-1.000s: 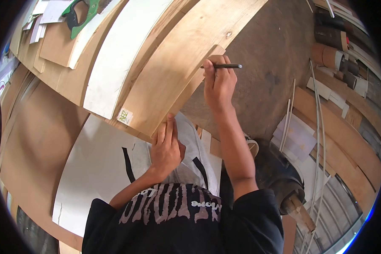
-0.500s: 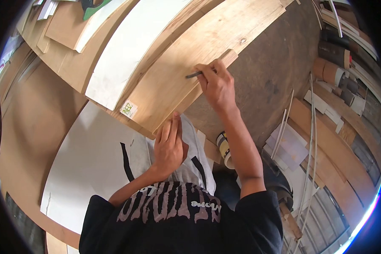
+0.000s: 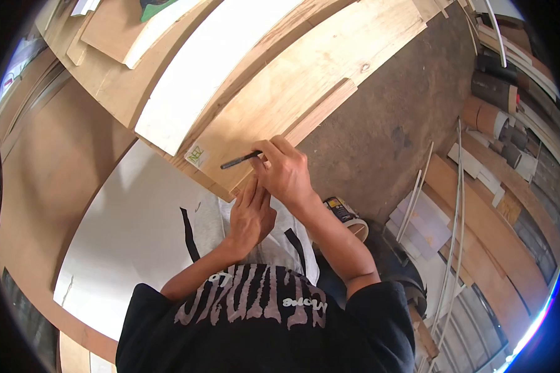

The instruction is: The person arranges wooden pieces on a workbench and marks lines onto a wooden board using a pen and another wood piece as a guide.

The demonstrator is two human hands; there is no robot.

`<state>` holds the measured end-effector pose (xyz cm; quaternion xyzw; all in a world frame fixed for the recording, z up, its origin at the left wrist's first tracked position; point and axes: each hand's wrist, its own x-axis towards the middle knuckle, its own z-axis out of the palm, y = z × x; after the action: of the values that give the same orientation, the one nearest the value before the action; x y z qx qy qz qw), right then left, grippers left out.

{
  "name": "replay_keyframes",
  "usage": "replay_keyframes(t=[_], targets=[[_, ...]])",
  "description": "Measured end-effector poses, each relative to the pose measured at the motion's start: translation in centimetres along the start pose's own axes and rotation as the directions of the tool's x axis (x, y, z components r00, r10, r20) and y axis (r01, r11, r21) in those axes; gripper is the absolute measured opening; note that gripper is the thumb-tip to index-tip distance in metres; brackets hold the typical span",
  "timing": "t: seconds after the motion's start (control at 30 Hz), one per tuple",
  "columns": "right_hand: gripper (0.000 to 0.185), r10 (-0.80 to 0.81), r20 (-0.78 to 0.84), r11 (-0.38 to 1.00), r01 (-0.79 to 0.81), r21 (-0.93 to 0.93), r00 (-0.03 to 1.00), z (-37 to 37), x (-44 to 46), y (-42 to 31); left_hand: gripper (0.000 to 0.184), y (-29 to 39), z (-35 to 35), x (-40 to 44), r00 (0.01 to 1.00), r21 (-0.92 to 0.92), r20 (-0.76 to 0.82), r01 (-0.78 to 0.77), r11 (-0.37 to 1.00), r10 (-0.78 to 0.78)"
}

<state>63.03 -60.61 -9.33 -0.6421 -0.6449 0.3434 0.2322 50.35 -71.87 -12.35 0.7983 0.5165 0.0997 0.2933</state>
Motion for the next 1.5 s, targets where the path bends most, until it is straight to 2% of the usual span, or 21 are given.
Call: replay_keyframes(t=[0.1,0.2,0.27,0.4,0.47,0.53,0.6,0.63,0.7,0.73,0.8,0.87,0.93,1.0,1.1,1.17,1.3,1.4,1.47,1.5], targets=[[0.022,-0.007,-0.011,1.0,0.007,0.009,1.0,0.6,-1.3,-0.7,0.065,-0.2,0.4,-0.3,1.0,-0.071,0.007,0.004,0.997,-0.004],[0.021,0.057,0.005,0.996,-0.057,0.072,0.998,1.1,-2.5,-1.7,0.065,-0.1,0.6,-0.5,0.999,-0.122,-0.037,0.007,0.992,-0.011],[0.021,0.044,-0.003,0.998,-0.044,0.053,0.999,1.5,-3.1,-1.7,0.066,0.0,1.4,-0.7,0.998,-0.029,-0.049,-0.034,0.999,0.033],[0.023,0.026,0.004,0.998,-0.026,0.049,1.0,1.7,-3.5,-1.5,0.068,0.0,1.6,-1.3,1.0,-0.069,-0.018,-0.021,0.997,0.02],[0.022,0.046,-0.016,0.996,-0.045,0.077,0.999,1.7,-3.6,-1.6,0.07,0.0,1.0,-1.5,0.998,0.015,0.067,-0.021,1.0,0.02],[0.021,0.066,-0.033,0.993,-0.062,0.104,0.997,1.5,-3.5,-1.4,0.072,-0.2,1.2,-1.9,0.997,-0.005,0.076,-0.014,1.0,0.014],[0.018,0.081,-0.126,0.987,-0.062,0.146,0.989,0.7,-3.1,-0.1,0.073,-0.1,0.8,-1.8,0.997,-0.027,0.083,-0.004,1.0,0.006],[0.018,0.079,-0.121,0.988,-0.061,0.145,0.989,0.2,-2.6,0.6,0.074,0.1,-0.4,-1.1,0.994,0.004,0.106,-0.005,1.0,0.005],[0.015,0.023,-0.327,0.986,0.032,0.161,0.945,-0.7,-1.4,2.2,0.075,0.1,-0.8,-0.7,0.992,0.034,0.127,0.006,0.999,-0.011],[0.015,0.02,-0.317,0.986,0.035,0.164,0.948,-1.3,-0.7,2.3,0.079,-0.1,-0.7,-0.8,0.994,0.032,0.109,-0.014,0.999,0.011],[0.025,-0.074,-0.41,0.992,0.026,-0.12,0.909,-2.3,0.4,2.1,0.084,-0.3,-0.8,-0.9,0.996,0.033,0.09,-0.028,0.999,0.025],[0.027,-0.104,-0.379,0.988,0.051,-0.148,0.919,-2.5,1.0,2.7,0.082,0.0,-1.0,-0.8,0.996,-0.03,0.085,-0.001,1.0,0.004],[0.029,-0.143,-0.355,0.98,0.081,-0.184,0.924,-2.5,1.6,2.8,0.082,0.7,-1.5,-0.4,0.997,-0.011,0.073,0.024,1.0,-0.024],[0.032,-0.261,-0.268,0.935,0.173,-0.311,0.927,-2.5,1.9,3.0,0.081,1.3,-1.7,0.1,0.997,-0.004,0.053,0.055,0.998,-0.055],[0.032,-0.23,-0.22,0.925,0.143,-0.353,0.948,-1.9,1.2,2.9,0.079,1.7,-2.0,0.2,0.995,-0.016,0.031,0.093,0.996,-0.092],[0.032,-0.207,-0.201,0.935,0.132,-0.33,0.957,-1.5,0.5,2.2,0.076,1.8,-2.3,0.3,0.991,-0.019,0.078,0.109,0.994,-0.107],[0.032,-0.159,-0.137,0.957,0.119,-0.263,0.978,-0.5,-1.3,-0.3,0.073,1.7,-0.9,-0.7,0.995,0.035,0.042,0.088,0.995,-0.09],[0.034,-0.151,-0.087,0.972,0.132,-0.195,0.985,0.9,-3.0,-1.6,0.069,1.7,0.7,-1.3,0.993,-0.037,0.033,0.111,0.993,-0.109],[0.034,-0.154,-0.04,0.973,0.145,-0.18,0.987,1.5,-4.0,-2.2,0.061,1.3,2.3,-1.9,0.984,-0.145,-0.165,0.044,0.988,-0.068],[0.034,-0.156,-0.037,0.973,0.147,-0.178,0.987,1.8,-4.4,-2.5,0.061,0.9,2.7,-2.2,0.984,-0.145,-0.166,0.048,0.988,-0.072]])
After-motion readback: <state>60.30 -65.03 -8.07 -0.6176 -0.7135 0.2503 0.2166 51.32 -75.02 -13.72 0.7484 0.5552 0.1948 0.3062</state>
